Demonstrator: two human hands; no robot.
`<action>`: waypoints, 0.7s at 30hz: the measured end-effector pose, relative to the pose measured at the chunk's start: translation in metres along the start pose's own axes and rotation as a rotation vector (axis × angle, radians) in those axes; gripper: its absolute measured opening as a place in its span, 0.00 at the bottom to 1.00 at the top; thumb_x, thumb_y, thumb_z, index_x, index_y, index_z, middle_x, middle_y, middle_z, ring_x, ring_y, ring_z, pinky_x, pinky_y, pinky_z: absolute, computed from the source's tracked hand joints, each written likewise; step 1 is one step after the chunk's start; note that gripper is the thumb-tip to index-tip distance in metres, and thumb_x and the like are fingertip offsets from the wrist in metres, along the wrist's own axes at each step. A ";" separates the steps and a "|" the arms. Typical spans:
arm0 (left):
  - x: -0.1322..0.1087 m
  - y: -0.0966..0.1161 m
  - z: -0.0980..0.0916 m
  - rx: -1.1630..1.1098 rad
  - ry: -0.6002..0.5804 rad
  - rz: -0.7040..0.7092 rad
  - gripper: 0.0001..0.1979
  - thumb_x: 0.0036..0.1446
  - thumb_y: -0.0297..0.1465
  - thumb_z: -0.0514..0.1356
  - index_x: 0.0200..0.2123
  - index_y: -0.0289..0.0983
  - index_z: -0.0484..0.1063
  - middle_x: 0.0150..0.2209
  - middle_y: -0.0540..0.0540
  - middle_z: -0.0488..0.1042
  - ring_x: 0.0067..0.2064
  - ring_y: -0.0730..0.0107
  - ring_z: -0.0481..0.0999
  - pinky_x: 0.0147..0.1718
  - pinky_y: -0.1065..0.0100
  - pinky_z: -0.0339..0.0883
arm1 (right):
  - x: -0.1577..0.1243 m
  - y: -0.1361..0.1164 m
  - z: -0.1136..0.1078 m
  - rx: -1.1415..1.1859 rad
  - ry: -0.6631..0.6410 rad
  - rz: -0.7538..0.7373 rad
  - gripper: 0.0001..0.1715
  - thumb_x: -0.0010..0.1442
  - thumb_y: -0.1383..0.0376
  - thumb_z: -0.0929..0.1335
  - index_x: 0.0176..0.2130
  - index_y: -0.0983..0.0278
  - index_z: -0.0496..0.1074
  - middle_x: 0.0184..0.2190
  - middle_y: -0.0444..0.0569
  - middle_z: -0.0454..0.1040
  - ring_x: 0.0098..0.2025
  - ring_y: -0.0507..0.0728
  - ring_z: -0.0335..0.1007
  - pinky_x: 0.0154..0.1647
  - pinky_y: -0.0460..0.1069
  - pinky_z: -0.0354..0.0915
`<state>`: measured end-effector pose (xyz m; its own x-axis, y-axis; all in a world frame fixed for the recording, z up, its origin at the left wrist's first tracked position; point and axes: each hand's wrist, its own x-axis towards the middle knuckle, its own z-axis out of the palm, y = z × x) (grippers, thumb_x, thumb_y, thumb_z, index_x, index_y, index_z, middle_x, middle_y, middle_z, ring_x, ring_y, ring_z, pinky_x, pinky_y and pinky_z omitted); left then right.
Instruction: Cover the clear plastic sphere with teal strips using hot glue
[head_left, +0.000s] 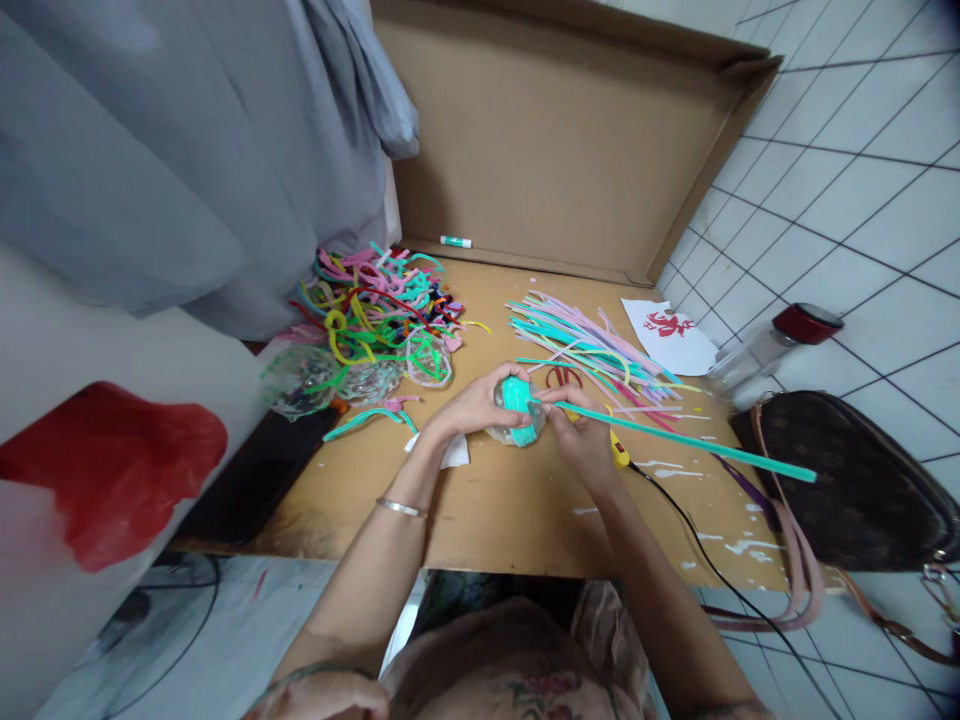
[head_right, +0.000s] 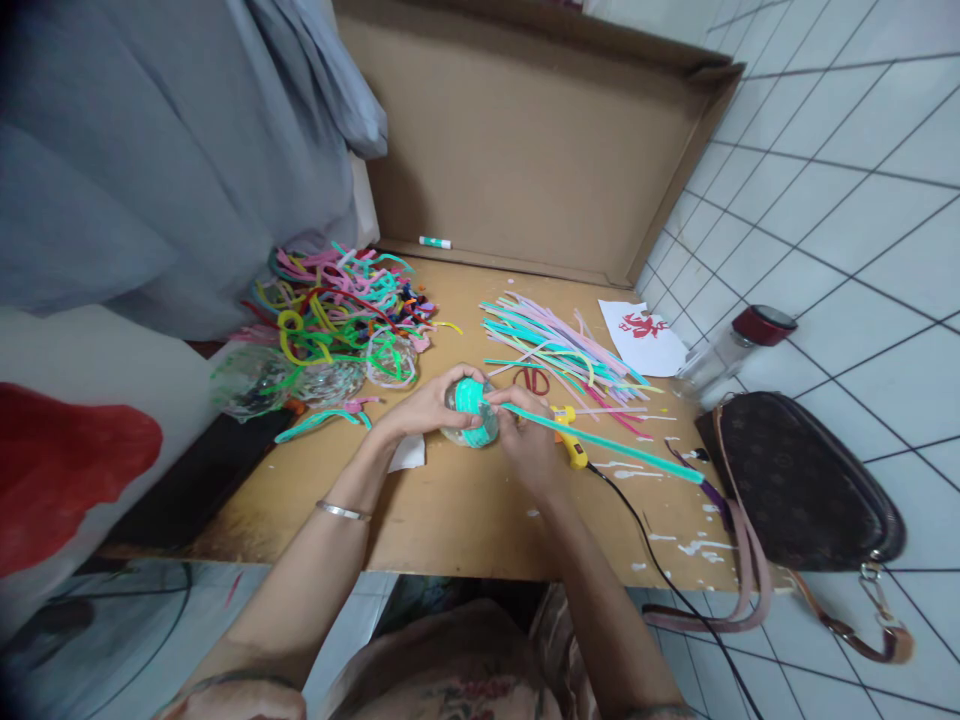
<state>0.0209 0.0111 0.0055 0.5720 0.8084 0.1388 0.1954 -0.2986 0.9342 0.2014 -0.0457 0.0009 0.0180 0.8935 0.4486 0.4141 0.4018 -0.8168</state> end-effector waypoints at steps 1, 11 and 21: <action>0.000 0.000 0.000 -0.003 -0.002 0.000 0.26 0.41 0.33 0.66 0.46 0.37 0.64 0.39 0.51 0.68 0.38 0.72 0.66 0.39 0.71 0.62 | 0.000 -0.001 0.000 -0.004 -0.001 0.005 0.05 0.55 0.64 0.65 0.33 0.59 0.72 0.36 0.45 0.78 0.41 0.58 0.73 0.47 0.55 0.67; 0.001 0.002 0.000 -0.014 -0.002 -0.002 0.26 0.40 0.33 0.66 0.45 0.37 0.64 0.39 0.51 0.68 0.37 0.72 0.66 0.38 0.71 0.63 | 0.000 0.000 0.000 -0.056 -0.020 -0.006 0.05 0.56 0.63 0.65 0.32 0.58 0.72 0.36 0.46 0.78 0.41 0.58 0.73 0.47 0.56 0.67; 0.002 -0.004 0.000 0.009 0.013 0.023 0.26 0.41 0.34 0.67 0.45 0.37 0.64 0.47 0.47 0.69 0.45 0.67 0.70 0.45 0.67 0.64 | 0.001 0.000 -0.001 -0.058 -0.031 -0.026 0.06 0.55 0.66 0.64 0.32 0.58 0.72 0.36 0.45 0.78 0.41 0.57 0.73 0.47 0.55 0.67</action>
<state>0.0215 0.0134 0.0021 0.5663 0.8076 0.1649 0.1895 -0.3222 0.9275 0.2025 -0.0451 0.0011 -0.0213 0.8892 0.4571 0.4665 0.4132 -0.7821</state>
